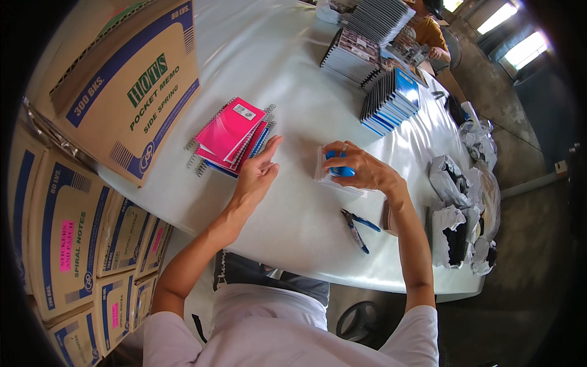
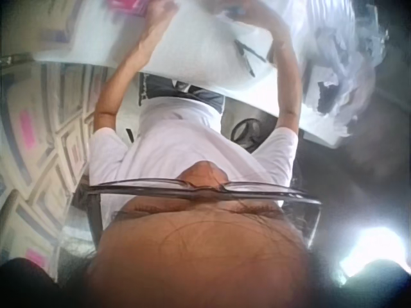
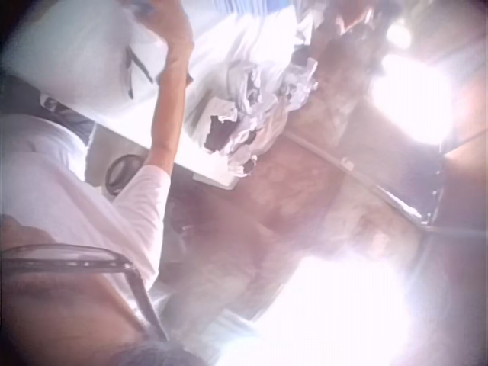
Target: The person uses pliers to extract damaged spiral bindings from small notebooks and inserts new spiral bindings by hand.
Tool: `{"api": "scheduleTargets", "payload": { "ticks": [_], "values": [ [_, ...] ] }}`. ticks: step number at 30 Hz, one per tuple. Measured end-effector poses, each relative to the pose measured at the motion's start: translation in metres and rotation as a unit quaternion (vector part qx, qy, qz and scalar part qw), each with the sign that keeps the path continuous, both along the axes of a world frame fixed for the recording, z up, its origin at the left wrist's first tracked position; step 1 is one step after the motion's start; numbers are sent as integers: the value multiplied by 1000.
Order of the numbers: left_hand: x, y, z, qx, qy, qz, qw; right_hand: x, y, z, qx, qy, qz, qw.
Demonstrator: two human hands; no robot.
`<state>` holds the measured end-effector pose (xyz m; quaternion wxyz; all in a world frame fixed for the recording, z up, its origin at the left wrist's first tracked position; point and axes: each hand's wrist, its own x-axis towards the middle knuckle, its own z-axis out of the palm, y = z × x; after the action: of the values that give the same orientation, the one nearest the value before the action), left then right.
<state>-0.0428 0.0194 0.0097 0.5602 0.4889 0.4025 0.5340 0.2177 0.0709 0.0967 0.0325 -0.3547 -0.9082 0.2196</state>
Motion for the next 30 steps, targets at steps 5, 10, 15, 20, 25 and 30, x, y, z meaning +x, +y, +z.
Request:
{"api": "scheduleTargets", "payload": {
  "ticks": [5,10,15,20,25,30],
  "values": [
    [-2,-4,-7,1,-11,-5,1000,11,12,-5,-21,7,24,999],
    [1,-7,-4,1,-8,-23,1000,10,13,-4,-60,40,6,997],
    [13,-12,6,-25,-33,-64,997,11,14,-1,-62,53,20,996],
    [19,-10,9,-25,-24,-80,996,6,13,1,-68,30,22,997],
    [17,-11,7,-23,-22,-82,996,9,13,-2,-67,41,21,997],
    [14,-11,6,-30,-7,-78,996,11,15,-6,-69,56,24,996]
  ]
}}
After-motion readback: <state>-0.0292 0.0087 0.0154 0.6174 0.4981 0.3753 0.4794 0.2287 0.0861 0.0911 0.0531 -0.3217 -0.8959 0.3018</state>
